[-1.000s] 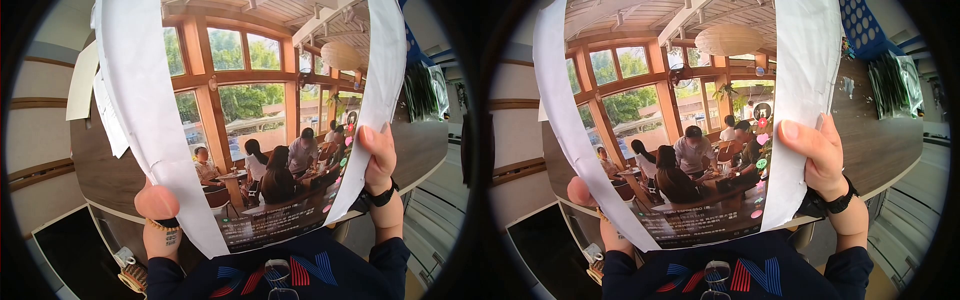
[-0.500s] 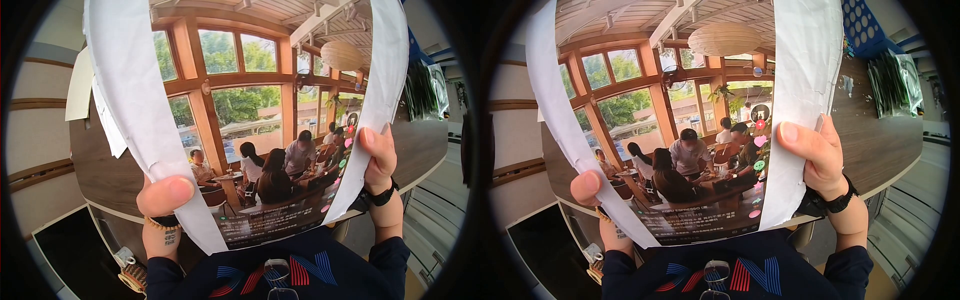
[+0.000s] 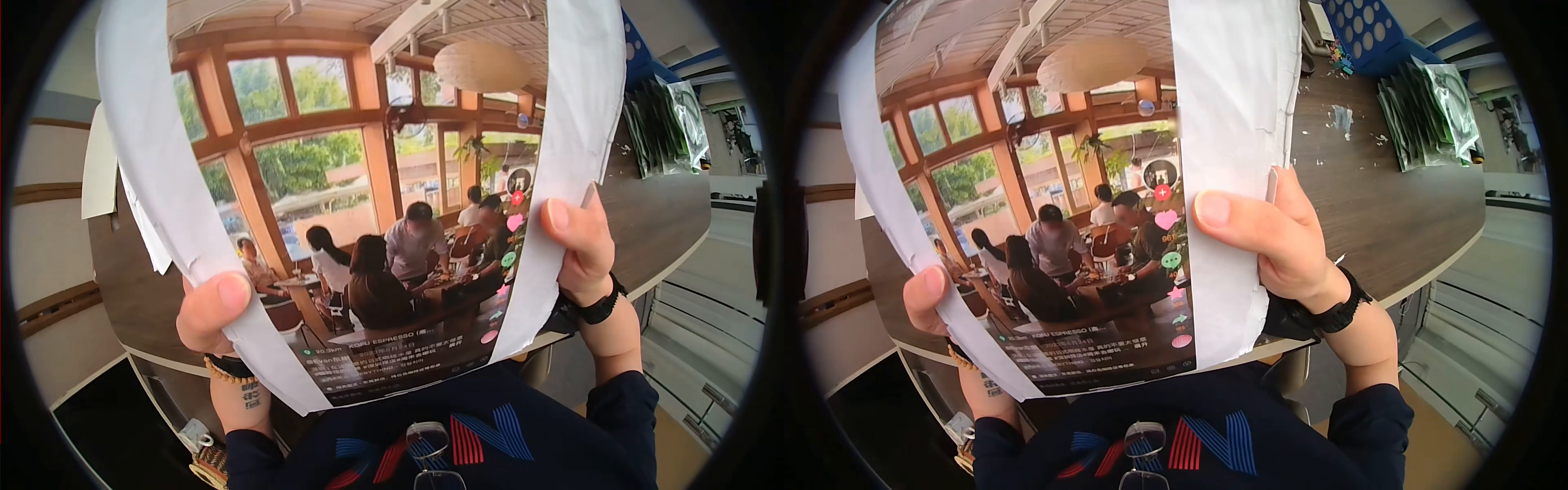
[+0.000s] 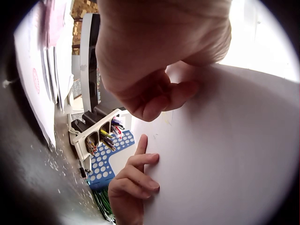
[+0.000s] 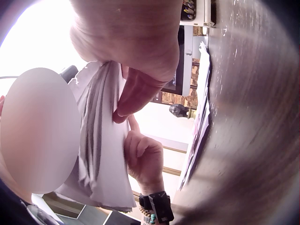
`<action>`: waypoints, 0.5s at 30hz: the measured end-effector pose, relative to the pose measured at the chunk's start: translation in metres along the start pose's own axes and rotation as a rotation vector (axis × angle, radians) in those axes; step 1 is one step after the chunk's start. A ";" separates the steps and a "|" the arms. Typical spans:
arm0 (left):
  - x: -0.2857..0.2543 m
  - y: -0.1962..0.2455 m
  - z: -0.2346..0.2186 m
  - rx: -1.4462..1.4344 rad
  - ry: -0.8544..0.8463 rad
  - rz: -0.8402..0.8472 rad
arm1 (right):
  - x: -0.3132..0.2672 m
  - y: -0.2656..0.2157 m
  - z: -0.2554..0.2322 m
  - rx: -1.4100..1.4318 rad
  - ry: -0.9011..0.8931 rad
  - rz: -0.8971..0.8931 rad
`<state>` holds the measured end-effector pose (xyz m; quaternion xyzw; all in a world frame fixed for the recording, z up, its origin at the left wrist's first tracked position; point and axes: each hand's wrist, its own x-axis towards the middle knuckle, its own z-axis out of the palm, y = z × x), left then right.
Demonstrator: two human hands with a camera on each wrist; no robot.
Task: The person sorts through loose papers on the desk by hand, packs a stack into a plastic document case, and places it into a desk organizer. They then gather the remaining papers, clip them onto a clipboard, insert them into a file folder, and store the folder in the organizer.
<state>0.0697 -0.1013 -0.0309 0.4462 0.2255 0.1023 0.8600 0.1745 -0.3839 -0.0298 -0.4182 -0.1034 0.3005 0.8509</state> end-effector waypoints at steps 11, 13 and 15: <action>0.014 0.001 0.033 0.182 -0.014 0.139 | 0.011 -0.004 0.009 -0.200 0.141 0.106; 0.014 0.003 0.032 0.235 -0.034 0.064 | 0.014 0.000 0.010 -0.125 0.162 0.070; 0.015 0.000 0.033 0.270 -0.012 0.121 | 0.014 -0.001 0.006 -0.139 0.140 0.086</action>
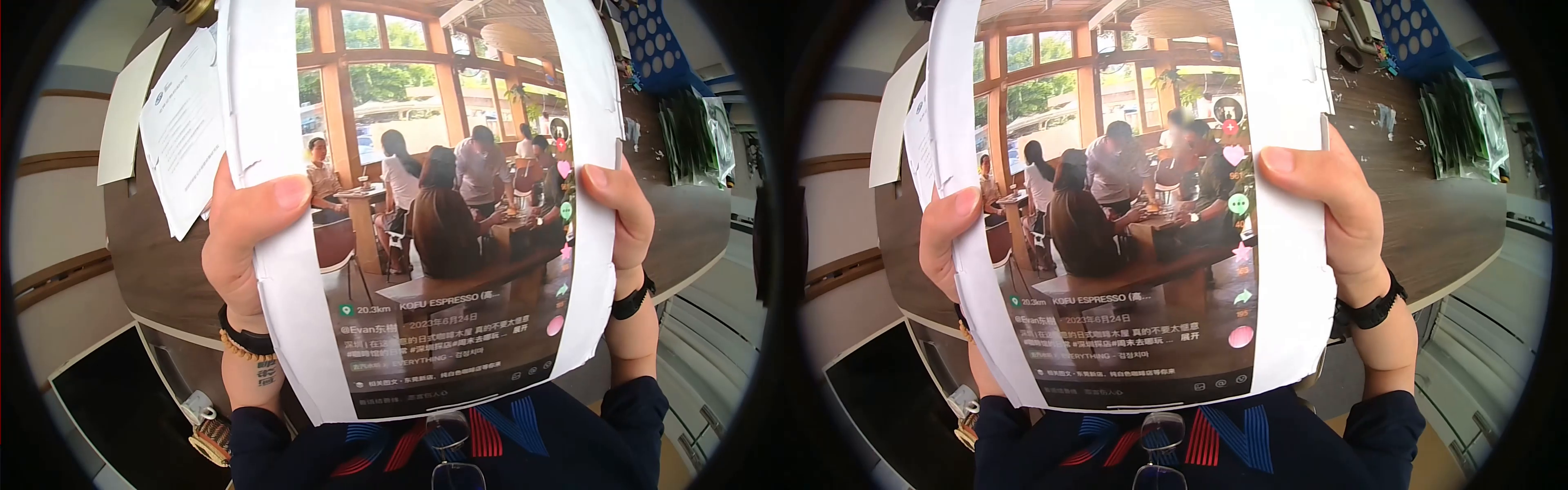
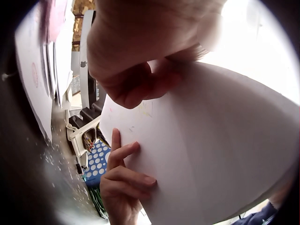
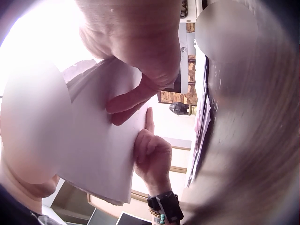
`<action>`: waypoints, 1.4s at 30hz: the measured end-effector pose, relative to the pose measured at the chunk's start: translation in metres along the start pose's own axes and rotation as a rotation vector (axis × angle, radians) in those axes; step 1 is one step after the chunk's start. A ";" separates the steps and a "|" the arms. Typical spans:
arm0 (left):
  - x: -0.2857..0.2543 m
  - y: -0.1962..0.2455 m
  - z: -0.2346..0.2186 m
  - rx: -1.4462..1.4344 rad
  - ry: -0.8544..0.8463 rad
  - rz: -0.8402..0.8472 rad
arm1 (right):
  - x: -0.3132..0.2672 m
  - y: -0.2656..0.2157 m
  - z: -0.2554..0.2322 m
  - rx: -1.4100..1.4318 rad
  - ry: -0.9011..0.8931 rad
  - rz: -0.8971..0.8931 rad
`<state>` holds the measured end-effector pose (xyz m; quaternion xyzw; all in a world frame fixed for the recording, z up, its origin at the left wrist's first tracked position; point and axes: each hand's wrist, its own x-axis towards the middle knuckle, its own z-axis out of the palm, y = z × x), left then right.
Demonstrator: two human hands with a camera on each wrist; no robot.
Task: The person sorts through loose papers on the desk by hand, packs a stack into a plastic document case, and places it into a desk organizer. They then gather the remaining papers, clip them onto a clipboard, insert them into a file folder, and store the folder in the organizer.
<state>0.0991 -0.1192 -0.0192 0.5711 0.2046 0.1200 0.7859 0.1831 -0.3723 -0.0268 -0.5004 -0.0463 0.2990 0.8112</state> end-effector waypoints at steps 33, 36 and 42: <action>0.001 0.004 0.006 -0.025 0.032 0.098 | 0.004 0.004 0.010 -0.204 -0.059 -0.040; 0.000 0.004 0.007 0.025 0.094 0.152 | 0.003 0.002 0.006 -0.315 -0.064 -0.012; 0.001 0.010 0.009 0.004 0.101 0.116 | 0.003 -0.002 0.007 -0.335 -0.057 0.042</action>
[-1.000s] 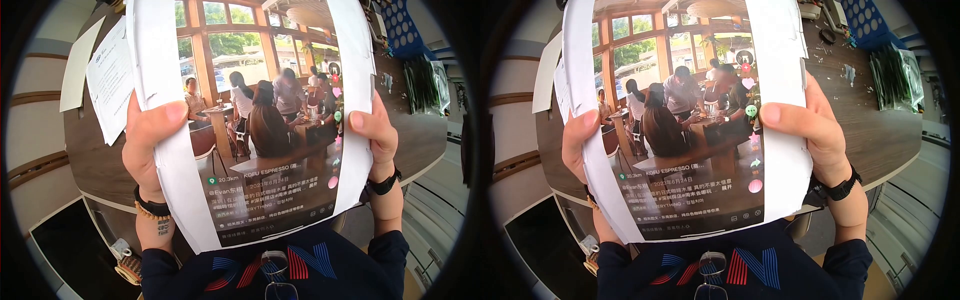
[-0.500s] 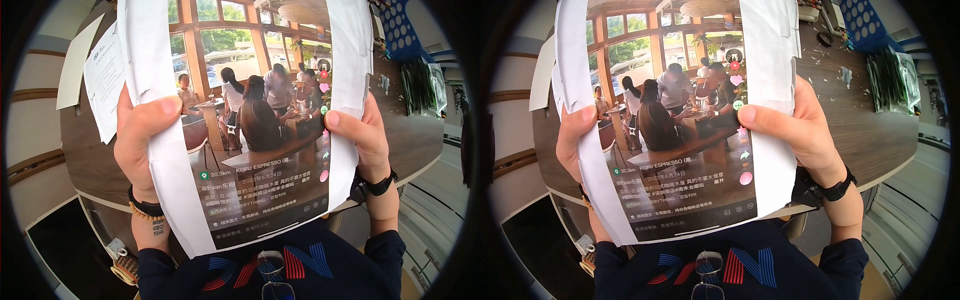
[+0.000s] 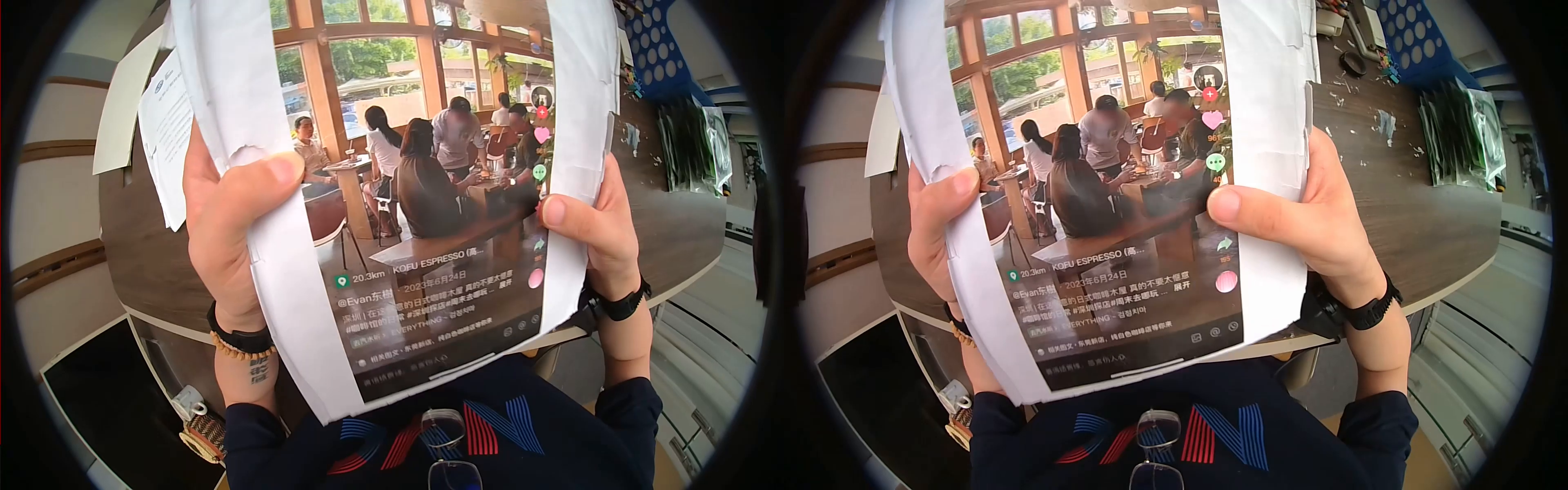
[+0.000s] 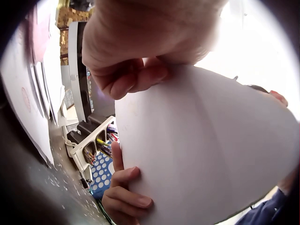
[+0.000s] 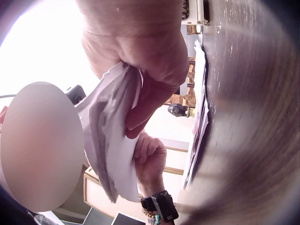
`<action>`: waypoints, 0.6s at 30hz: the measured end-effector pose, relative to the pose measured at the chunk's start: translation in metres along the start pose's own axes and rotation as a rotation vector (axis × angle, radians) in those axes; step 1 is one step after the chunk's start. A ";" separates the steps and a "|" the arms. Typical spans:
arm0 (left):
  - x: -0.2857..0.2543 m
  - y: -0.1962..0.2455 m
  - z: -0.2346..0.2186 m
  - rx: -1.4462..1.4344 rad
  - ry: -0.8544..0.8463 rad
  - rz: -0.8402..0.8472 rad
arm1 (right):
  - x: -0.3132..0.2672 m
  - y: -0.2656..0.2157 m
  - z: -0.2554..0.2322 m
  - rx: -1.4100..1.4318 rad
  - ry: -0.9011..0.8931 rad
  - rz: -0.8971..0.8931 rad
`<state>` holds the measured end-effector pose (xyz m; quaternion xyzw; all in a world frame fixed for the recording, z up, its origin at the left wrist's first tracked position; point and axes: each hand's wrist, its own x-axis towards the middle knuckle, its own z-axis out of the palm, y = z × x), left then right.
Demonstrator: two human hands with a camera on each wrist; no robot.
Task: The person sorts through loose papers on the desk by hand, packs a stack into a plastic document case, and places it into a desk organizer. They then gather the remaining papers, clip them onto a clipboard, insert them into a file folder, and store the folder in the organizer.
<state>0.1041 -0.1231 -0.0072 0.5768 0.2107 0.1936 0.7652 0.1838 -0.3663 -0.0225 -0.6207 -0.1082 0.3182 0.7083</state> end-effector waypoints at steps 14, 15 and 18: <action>-0.001 -0.001 -0.003 -0.080 -0.009 0.036 | 0.000 0.009 0.003 0.057 -0.022 -0.069; -0.001 -0.001 -0.003 -0.078 -0.009 0.037 | 0.000 0.009 0.003 0.073 -0.031 -0.080; -0.004 -0.001 -0.003 -0.080 0.012 0.023 | -0.003 0.009 0.000 0.094 -0.032 -0.058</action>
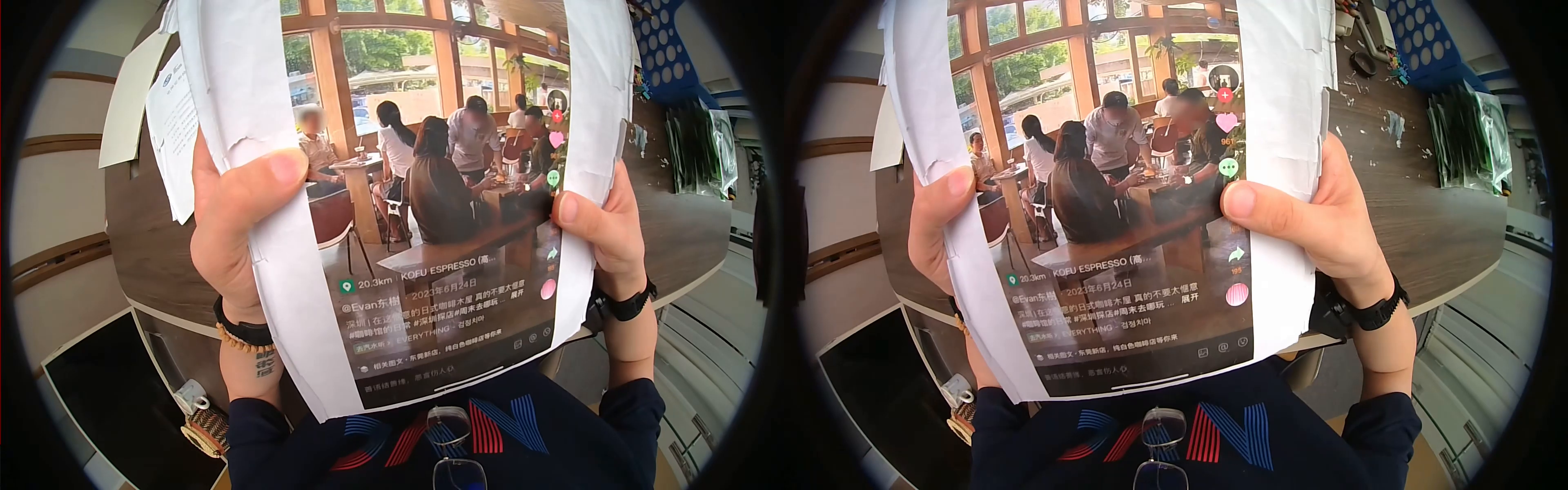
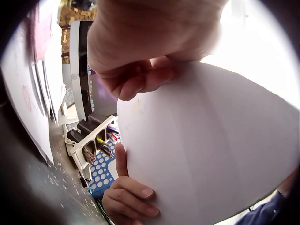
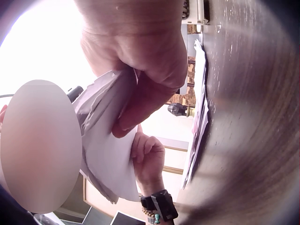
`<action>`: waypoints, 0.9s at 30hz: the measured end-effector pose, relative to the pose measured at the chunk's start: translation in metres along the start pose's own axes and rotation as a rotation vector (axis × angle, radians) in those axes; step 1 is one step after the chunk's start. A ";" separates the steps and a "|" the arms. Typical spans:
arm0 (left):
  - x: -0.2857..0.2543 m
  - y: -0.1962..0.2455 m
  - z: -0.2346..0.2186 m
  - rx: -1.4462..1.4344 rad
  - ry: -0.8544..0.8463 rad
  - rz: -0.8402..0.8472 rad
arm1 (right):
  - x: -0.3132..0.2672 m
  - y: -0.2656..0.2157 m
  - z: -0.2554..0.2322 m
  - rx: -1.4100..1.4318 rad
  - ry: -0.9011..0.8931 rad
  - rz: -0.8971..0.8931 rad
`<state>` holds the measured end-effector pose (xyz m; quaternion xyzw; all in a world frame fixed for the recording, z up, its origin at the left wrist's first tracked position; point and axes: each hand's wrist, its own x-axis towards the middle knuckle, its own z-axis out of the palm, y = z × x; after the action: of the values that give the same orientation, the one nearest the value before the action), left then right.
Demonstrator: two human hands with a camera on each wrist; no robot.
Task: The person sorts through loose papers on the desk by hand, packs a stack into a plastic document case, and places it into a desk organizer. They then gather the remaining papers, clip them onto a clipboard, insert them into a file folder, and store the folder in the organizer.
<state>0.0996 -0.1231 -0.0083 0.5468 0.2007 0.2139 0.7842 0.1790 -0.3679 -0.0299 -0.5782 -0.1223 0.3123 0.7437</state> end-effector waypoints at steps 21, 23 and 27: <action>-0.007 -0.014 -0.034 0.411 -0.075 0.215 | 0.000 -0.005 0.002 0.034 -0.074 0.013; -0.007 -0.015 -0.036 0.394 -0.113 0.258 | 0.000 -0.004 0.002 0.031 -0.075 0.011; -0.004 -0.012 -0.030 0.323 -0.056 0.213 | 0.000 -0.005 0.002 0.029 -0.081 0.014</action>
<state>0.0812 -0.1064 -0.0289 0.6895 0.1512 0.2455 0.6644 0.1795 -0.3667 -0.0247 -0.5551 -0.1435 0.3424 0.7444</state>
